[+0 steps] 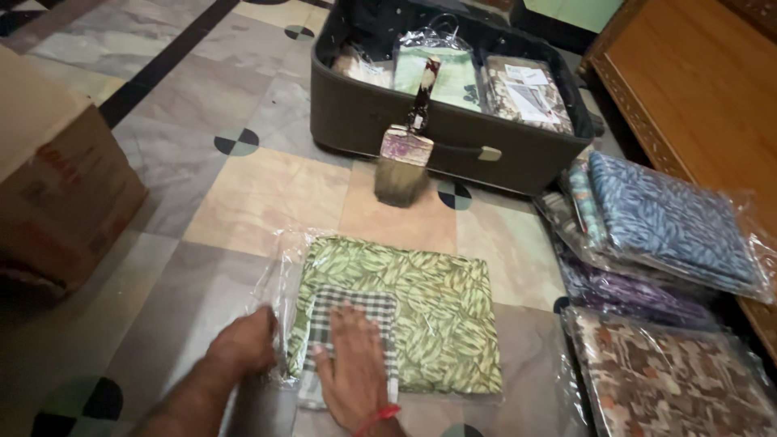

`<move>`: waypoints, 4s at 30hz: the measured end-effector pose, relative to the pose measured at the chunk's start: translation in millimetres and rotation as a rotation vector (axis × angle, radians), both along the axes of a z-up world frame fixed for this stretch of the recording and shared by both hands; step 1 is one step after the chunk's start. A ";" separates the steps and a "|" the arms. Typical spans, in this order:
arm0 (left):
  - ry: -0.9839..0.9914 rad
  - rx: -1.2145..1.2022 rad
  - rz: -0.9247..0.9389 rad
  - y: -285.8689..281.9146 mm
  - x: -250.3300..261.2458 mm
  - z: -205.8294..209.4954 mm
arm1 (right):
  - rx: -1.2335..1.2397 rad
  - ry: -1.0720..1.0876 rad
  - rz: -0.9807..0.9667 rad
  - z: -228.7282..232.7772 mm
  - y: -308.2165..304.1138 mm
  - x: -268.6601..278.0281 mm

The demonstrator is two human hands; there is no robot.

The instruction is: The person uses a dry brush to remove dust from a packaged garment and then wipes the package with a cloth.

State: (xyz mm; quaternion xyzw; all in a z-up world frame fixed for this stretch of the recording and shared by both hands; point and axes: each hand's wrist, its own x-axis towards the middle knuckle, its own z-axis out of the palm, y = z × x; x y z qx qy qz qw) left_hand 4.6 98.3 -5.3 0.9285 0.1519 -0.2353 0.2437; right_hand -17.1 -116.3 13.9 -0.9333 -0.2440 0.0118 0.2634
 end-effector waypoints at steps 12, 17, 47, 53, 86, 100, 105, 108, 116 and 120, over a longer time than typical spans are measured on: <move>-0.019 0.108 -0.508 -24.3 -1.3 8.3 | -0.125 -0.242 -0.019 -26.6 9.6 9.1; -0.042 0.173 -0.593 -13.8 1.1 -13.7 | -0.118 -0.172 -0.038 -16.6 27.5 28.6; 0.129 0.196 -0.562 -18.6 6.2 12.5 | -0.123 -0.157 0.015 -15.6 -2.5 61.3; 0.141 0.353 -0.579 -34.7 2.8 28.0 | -0.122 -0.123 -0.017 -10.7 -23.0 20.6; 0.196 0.501 -0.616 -76.0 49.3 71.2 | -0.206 -0.208 -0.272 -34.6 -103.8 167.7; 0.176 0.482 -0.619 -73.5 42.9 74.8 | -0.326 -0.104 -0.390 -49.2 -176.5 118.4; 0.157 0.469 -0.620 -71.8 40.5 74.8 | -0.299 -0.216 -0.293 -50.5 -142.0 57.6; 0.149 0.460 -0.609 -70.9 38.1 75.4 | -0.298 -0.185 -0.218 -46.5 -98.1 38.5; 0.169 0.434 -0.613 -71.1 40.5 70.3 | -0.195 -0.144 -0.065 -21.4 -10.9 65.4; 0.193 0.467 -0.632 -72.4 43.0 67.2 | -0.180 -0.129 -0.070 -16.2 -13.5 101.1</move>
